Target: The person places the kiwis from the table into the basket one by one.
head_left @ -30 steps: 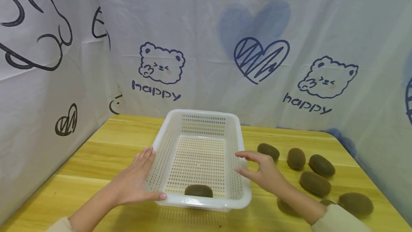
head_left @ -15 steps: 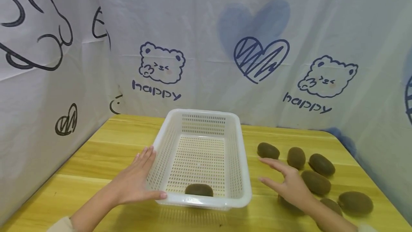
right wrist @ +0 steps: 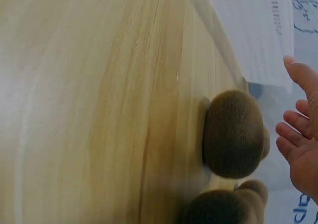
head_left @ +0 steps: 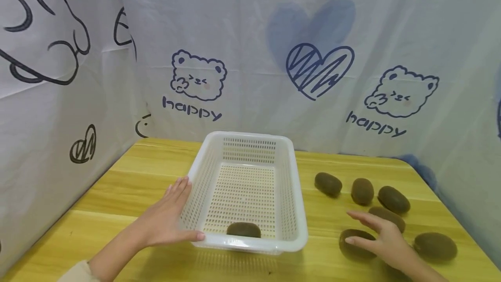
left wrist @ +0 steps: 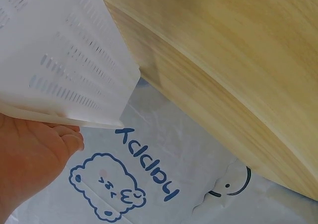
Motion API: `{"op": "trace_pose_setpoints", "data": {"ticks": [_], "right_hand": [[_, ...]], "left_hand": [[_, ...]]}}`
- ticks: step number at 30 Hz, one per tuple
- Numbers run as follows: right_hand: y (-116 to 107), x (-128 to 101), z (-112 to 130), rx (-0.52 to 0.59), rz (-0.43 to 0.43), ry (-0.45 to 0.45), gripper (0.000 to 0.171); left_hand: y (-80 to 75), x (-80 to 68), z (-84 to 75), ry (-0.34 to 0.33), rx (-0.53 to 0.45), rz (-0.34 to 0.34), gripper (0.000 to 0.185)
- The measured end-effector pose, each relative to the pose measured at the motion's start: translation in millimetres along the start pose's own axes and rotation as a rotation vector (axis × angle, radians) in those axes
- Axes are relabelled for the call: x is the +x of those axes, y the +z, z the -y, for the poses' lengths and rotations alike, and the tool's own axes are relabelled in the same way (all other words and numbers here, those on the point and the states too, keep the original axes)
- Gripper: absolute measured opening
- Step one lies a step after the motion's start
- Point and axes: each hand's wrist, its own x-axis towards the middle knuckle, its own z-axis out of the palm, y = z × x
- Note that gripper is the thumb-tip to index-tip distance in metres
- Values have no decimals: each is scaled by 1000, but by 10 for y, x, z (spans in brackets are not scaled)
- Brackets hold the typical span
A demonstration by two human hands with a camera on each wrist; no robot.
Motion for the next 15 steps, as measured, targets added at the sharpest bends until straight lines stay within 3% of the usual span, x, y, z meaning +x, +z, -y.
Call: {"op": "trace_pose_setpoints", "data": {"ticks": [6,15], "right_hand": [[-113,-37,-167,72,156,86,54],[-191,-63,-338,103,323,38,57]], "left_hand": [[-7,7,8,4,4,-1,121],[-11,10,-7,-8,-4,-1,121]]}}
